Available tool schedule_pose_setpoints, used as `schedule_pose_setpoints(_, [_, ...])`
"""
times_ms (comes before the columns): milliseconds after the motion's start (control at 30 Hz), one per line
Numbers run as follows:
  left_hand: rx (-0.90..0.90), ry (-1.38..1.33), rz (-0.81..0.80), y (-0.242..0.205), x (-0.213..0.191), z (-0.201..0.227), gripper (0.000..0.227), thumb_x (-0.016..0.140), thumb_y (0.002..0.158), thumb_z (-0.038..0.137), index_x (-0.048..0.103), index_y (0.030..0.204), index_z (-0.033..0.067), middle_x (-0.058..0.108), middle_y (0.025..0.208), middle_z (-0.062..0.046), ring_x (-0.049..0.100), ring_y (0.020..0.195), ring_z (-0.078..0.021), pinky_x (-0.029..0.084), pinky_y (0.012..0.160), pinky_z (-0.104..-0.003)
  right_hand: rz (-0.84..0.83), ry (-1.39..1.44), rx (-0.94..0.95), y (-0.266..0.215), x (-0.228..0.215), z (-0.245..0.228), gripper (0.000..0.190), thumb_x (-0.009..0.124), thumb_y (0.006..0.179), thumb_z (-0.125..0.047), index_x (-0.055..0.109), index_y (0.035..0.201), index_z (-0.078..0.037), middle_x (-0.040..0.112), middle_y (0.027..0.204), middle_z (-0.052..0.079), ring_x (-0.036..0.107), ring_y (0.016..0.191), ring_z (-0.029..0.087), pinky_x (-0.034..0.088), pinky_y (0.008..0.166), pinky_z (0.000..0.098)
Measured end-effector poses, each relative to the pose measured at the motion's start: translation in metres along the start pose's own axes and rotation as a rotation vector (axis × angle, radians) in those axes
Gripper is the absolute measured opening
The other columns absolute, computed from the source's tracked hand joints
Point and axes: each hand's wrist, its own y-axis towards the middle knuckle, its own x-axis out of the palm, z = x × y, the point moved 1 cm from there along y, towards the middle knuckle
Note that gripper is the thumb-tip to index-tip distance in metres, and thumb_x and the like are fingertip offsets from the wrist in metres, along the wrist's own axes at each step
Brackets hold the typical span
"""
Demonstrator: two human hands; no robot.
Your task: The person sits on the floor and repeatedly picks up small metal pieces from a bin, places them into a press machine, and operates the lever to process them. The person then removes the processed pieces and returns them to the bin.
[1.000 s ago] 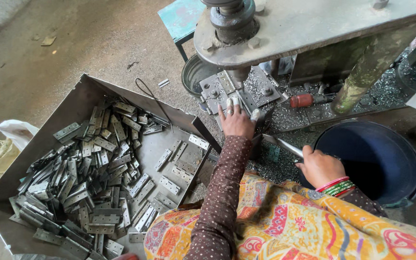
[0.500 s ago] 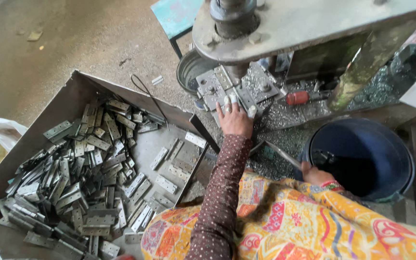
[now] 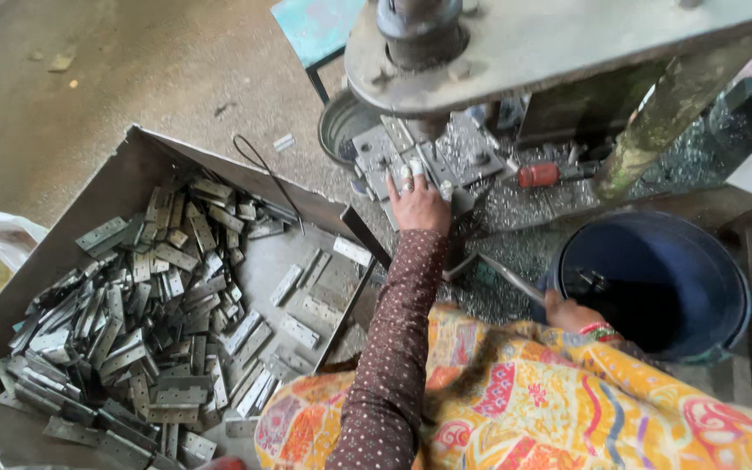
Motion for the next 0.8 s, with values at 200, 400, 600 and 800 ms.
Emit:
schedule_pose_setpoints(200, [0.034, 0.054, -0.085, 0.008, -0.019, -0.003, 0.023, 0.056, 0.089, 0.027, 0.075, 0.092, 0.0142, 0.038, 0.151, -0.012, 0.032, 0.141, -0.0285, 0.001, 0.118, -0.055, 0.075, 0.007, -0.015, -0.002, -0.031, 0.001, 0.031, 0.043, 0.096, -0.030, 0.044, 0.116, -0.007, 0.068, 0.096, 0.025, 0.072, 0.086, 0.040, 0.059, 0.073, 0.0520])
schedule_pose_setpoints(400, [0.004, 0.085, -0.027, 0.020, -0.019, -0.005, 0.026, 0.051, 0.095, 0.023, 0.073, 0.104, 0.0122, 0.041, 0.153, -0.012, 0.034, 0.144, -0.0267, 0.004, 0.121, -0.056, -0.009, 0.028, 0.043, 0.004, -0.020, -0.003, 0.032, 0.044, 0.095, -0.031, 0.043, 0.117, -0.007, 0.067, 0.097, 0.025, 0.072, 0.089, 0.039, 0.059, 0.074, 0.0511])
schedule_pose_setpoints(600, [0.027, 0.025, 0.040, 0.003, -0.007, -0.012, 0.030, 0.047, 0.097, 0.020, 0.070, 0.114, 0.0116, 0.043, 0.152, -0.009, 0.032, 0.145, -0.0234, 0.003, 0.121, -0.057, -0.106, 0.034, 0.031, -0.006, -0.006, 0.000, 0.035, 0.046, 0.095, -0.028, 0.039, 0.120, -0.005, 0.069, 0.094, 0.024, 0.073, 0.088, 0.039, 0.060, 0.073, 0.0516])
schedule_pose_setpoints(800, [0.027, 0.095, -0.116, 0.025, -0.007, -0.016, 0.031, 0.048, 0.092, 0.021, 0.070, 0.113, 0.0184, 0.038, 0.154, -0.005, 0.033, 0.144, -0.0217, 0.002, 0.119, -0.058, 0.124, -0.025, 0.005, -0.013, -0.054, -0.012, 0.054, 0.072, 0.081, -0.045, 0.045, 0.109, -0.006, 0.069, 0.092, 0.021, 0.072, 0.084, 0.039, 0.060, 0.072, 0.0495])
